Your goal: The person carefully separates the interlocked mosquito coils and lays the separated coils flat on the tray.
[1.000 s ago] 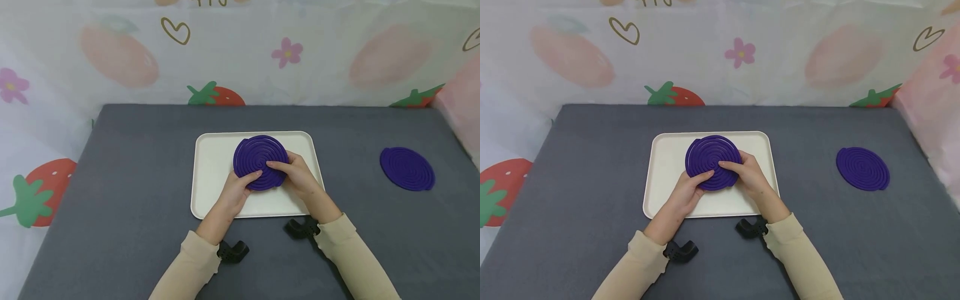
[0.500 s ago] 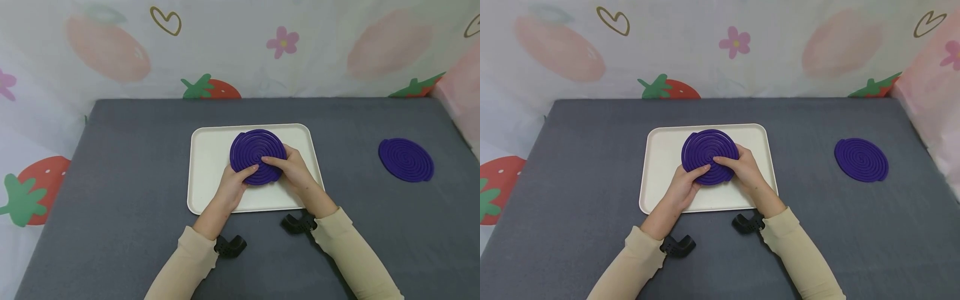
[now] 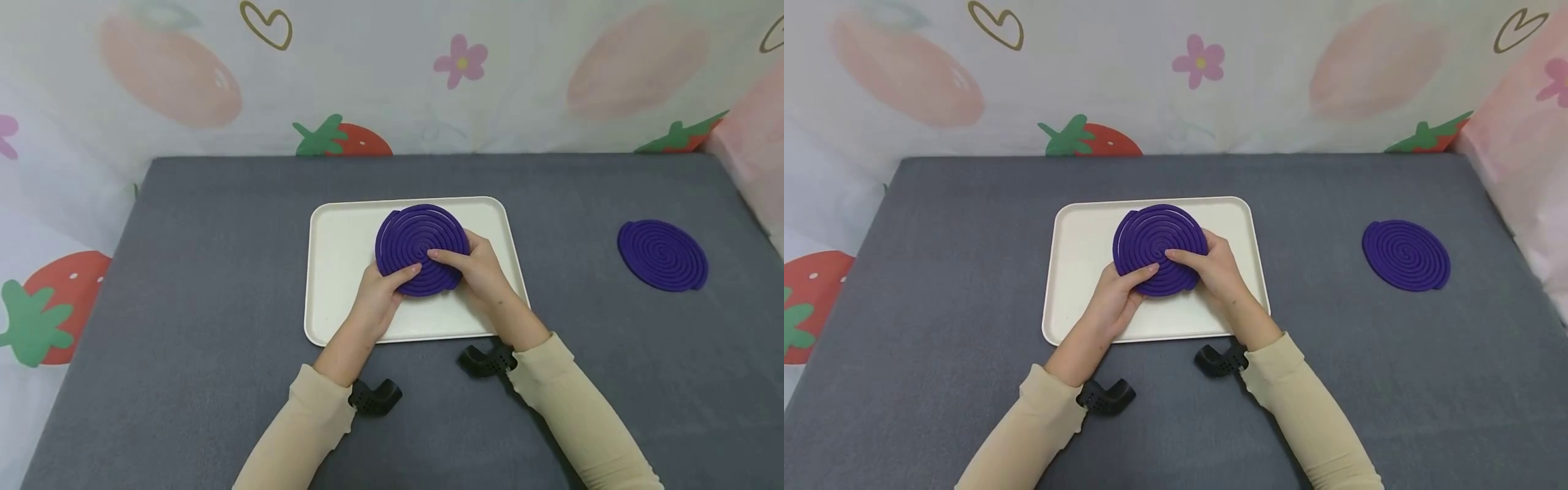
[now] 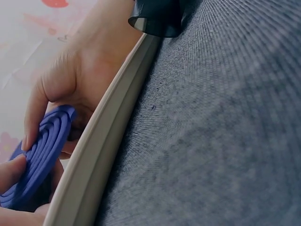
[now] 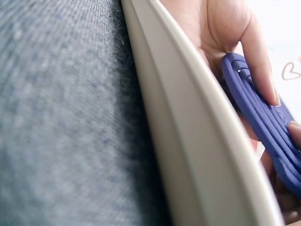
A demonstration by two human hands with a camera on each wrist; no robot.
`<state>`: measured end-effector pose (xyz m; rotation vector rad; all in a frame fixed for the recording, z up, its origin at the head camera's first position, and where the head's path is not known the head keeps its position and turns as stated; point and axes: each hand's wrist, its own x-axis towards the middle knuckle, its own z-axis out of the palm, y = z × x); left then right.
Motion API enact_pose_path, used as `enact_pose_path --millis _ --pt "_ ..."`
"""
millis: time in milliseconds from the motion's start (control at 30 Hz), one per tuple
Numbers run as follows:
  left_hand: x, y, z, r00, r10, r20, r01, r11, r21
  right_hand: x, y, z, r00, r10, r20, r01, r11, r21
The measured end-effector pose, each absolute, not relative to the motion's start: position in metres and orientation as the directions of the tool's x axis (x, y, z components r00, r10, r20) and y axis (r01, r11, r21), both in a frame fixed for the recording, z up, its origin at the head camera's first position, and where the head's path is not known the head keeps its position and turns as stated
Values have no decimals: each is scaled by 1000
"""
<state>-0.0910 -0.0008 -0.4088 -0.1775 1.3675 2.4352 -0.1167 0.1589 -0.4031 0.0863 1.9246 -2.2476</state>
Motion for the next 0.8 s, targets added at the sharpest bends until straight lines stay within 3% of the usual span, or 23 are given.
enact_pose_path --millis 500,800 --pt "-90 -1 -408 -949 235 -209 -301 -491 817 -113 156 -402 -994 -96 -55 78 -249 -965" --pt "-90 -2 -409 -950 253 -185 -287 -468 836 -112 155 -402 -999 -49 -21 29 -174 -984"
